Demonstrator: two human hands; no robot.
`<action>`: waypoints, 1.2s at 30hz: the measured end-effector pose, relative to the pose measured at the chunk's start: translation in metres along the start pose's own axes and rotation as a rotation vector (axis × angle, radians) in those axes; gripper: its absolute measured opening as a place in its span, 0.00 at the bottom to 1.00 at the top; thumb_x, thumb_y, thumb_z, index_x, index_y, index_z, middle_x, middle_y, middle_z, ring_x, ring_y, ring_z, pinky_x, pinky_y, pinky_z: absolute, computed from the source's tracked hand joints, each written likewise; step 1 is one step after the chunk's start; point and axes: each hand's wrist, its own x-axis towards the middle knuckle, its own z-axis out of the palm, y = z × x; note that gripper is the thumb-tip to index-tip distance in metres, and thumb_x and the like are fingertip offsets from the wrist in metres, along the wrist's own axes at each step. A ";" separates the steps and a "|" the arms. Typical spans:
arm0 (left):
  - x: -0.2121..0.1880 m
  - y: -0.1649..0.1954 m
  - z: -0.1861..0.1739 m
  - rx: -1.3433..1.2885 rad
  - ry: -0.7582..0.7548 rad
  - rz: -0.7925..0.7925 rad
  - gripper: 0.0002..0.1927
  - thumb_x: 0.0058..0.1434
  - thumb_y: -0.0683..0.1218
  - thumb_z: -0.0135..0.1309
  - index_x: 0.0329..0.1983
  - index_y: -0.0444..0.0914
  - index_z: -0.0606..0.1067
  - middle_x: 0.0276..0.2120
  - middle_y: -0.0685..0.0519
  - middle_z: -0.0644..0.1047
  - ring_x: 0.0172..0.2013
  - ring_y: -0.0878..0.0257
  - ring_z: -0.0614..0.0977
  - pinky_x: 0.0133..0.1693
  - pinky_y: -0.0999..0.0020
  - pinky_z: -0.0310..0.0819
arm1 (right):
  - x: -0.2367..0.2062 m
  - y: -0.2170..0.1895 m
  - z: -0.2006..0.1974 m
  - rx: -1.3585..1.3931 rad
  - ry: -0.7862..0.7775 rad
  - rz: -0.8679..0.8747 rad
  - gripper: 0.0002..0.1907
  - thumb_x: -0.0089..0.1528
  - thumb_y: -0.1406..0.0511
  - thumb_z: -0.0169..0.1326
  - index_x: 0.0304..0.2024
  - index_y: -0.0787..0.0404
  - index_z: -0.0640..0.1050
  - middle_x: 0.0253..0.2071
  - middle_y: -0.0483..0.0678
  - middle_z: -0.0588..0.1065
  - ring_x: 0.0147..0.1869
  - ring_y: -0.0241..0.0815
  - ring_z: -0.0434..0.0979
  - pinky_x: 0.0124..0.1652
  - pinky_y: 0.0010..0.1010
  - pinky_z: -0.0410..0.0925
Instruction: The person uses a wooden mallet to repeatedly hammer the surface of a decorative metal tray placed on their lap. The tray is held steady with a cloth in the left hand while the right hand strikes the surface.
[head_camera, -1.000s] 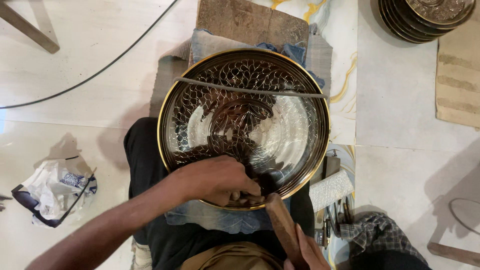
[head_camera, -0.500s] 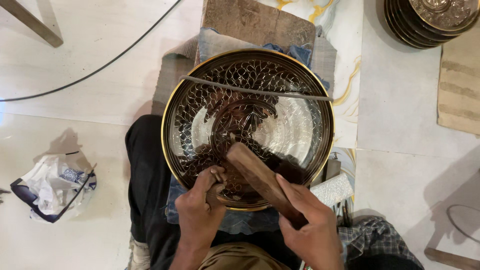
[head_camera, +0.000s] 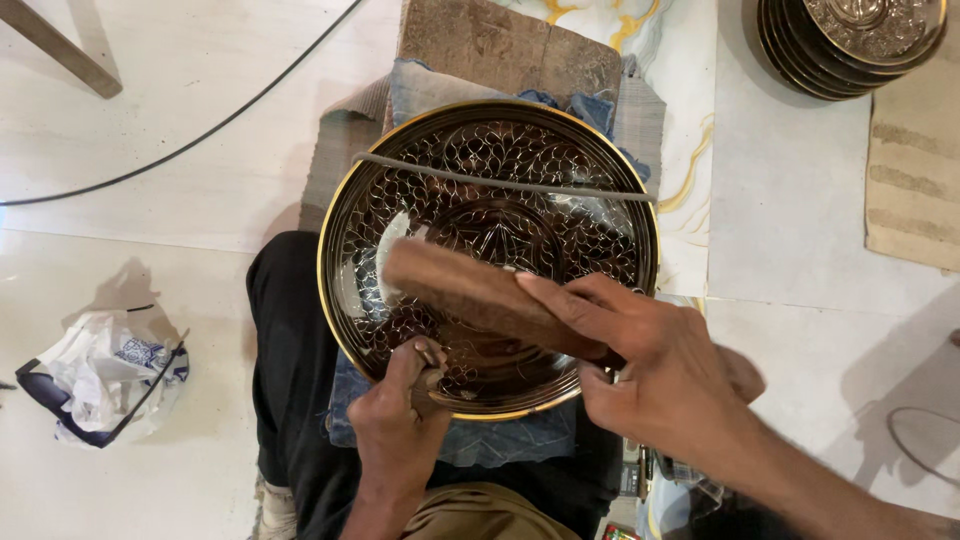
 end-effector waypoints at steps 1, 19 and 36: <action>0.000 0.000 0.001 0.032 -0.032 -0.068 0.30 0.48 0.33 0.61 0.57 0.35 0.72 0.33 0.47 0.84 0.34 0.57 0.88 0.32 0.67 0.84 | 0.002 -0.001 -0.002 -0.124 -0.066 -0.035 0.54 0.44 0.74 0.57 0.72 0.32 0.67 0.47 0.42 0.78 0.27 0.40 0.79 0.27 0.32 0.75; 0.000 0.009 0.002 0.057 0.024 -0.091 0.20 0.50 0.33 0.57 0.47 0.35 0.75 0.31 0.48 0.84 0.31 0.59 0.88 0.31 0.65 0.82 | 0.011 -0.012 -0.014 -0.252 -0.264 0.060 0.53 0.49 0.72 0.54 0.73 0.26 0.62 0.44 0.38 0.76 0.29 0.42 0.77 0.32 0.34 0.72; 0.097 0.014 -0.009 -0.157 -1.077 0.368 0.23 0.48 0.32 0.58 0.48 0.41 0.77 0.35 0.48 0.86 0.36 0.56 0.88 0.38 0.60 0.82 | -0.126 0.076 0.204 0.693 0.498 0.538 0.41 0.51 0.74 0.64 0.67 0.68 0.69 0.50 0.64 0.83 0.54 0.47 0.87 0.51 0.34 0.77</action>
